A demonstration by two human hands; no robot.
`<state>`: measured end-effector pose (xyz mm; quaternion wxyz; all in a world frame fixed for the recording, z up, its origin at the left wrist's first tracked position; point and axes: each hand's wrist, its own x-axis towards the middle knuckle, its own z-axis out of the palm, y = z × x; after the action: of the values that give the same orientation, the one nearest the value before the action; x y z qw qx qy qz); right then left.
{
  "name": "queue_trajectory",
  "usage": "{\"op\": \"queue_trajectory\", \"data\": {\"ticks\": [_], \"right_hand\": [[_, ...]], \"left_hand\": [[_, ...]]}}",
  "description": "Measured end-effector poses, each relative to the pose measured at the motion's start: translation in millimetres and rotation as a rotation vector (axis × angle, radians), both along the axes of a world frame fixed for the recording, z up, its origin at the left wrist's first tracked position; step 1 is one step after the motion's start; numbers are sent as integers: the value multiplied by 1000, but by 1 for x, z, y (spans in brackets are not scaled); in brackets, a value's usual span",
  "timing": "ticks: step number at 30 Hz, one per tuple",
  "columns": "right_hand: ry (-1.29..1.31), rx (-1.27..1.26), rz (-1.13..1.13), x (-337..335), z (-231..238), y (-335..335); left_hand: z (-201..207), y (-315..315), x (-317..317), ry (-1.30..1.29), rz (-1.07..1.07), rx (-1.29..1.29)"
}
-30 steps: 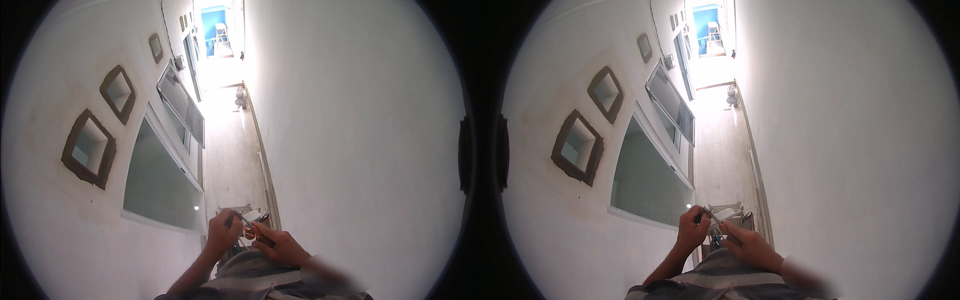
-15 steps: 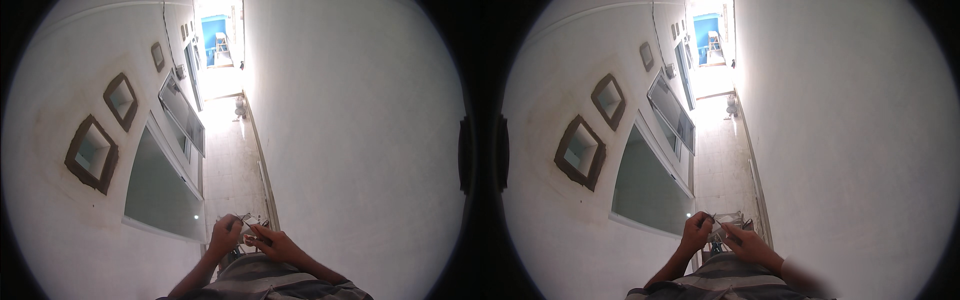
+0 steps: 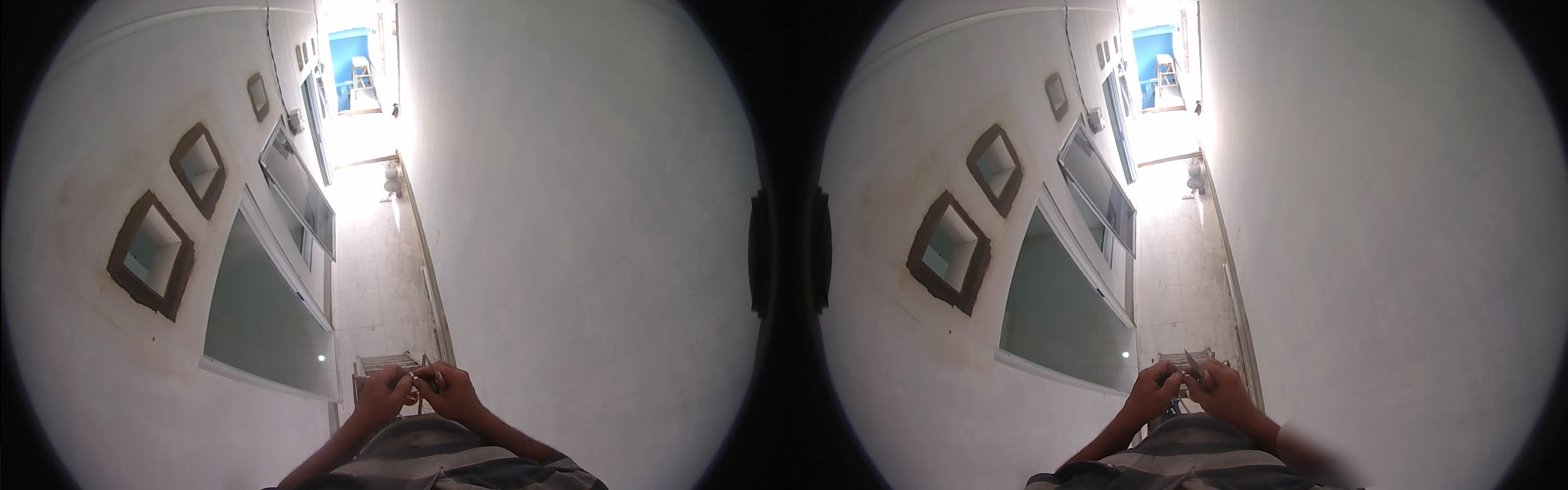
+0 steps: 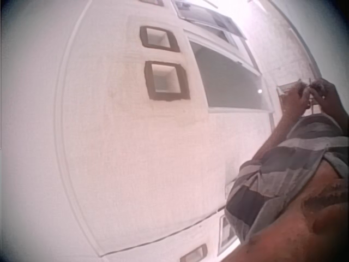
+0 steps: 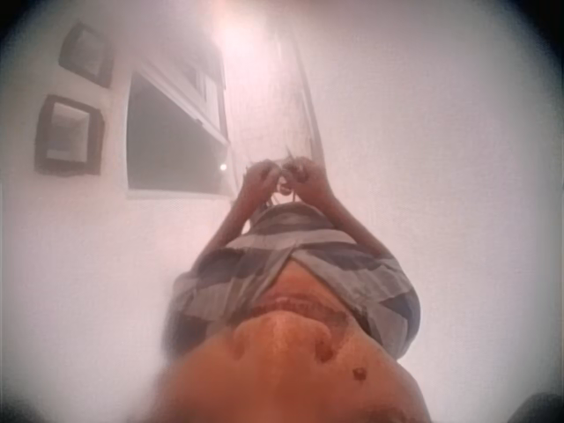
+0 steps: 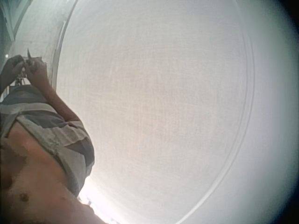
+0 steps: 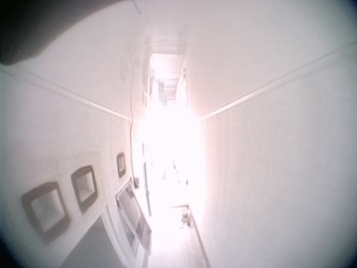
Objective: The person strips insulation from several ceiling wires using pliers and a utility knife, then twists and prepares the exposed conductors. The person works from a ladder in a narrow corridor, handling blue, black, and white wires and a white plastic fitting.
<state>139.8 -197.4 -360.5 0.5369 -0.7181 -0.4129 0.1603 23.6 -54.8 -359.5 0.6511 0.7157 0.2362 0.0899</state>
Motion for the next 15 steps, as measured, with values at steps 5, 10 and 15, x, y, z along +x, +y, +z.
{"op": "queue_trajectory", "data": {"ticks": [5, 10, 15], "right_hand": [[18, -18, -2, 0, 4, -1], [-9, -24, 0, 0, -6, -4], [-37, 77, -8, -4, -15, -2]], "left_hand": [[-8, 2, -3, -4, -67, 136], [-3, 0, -3, 62, -145, 138], [-8, 3, -5, 64, -209, 202]]}}
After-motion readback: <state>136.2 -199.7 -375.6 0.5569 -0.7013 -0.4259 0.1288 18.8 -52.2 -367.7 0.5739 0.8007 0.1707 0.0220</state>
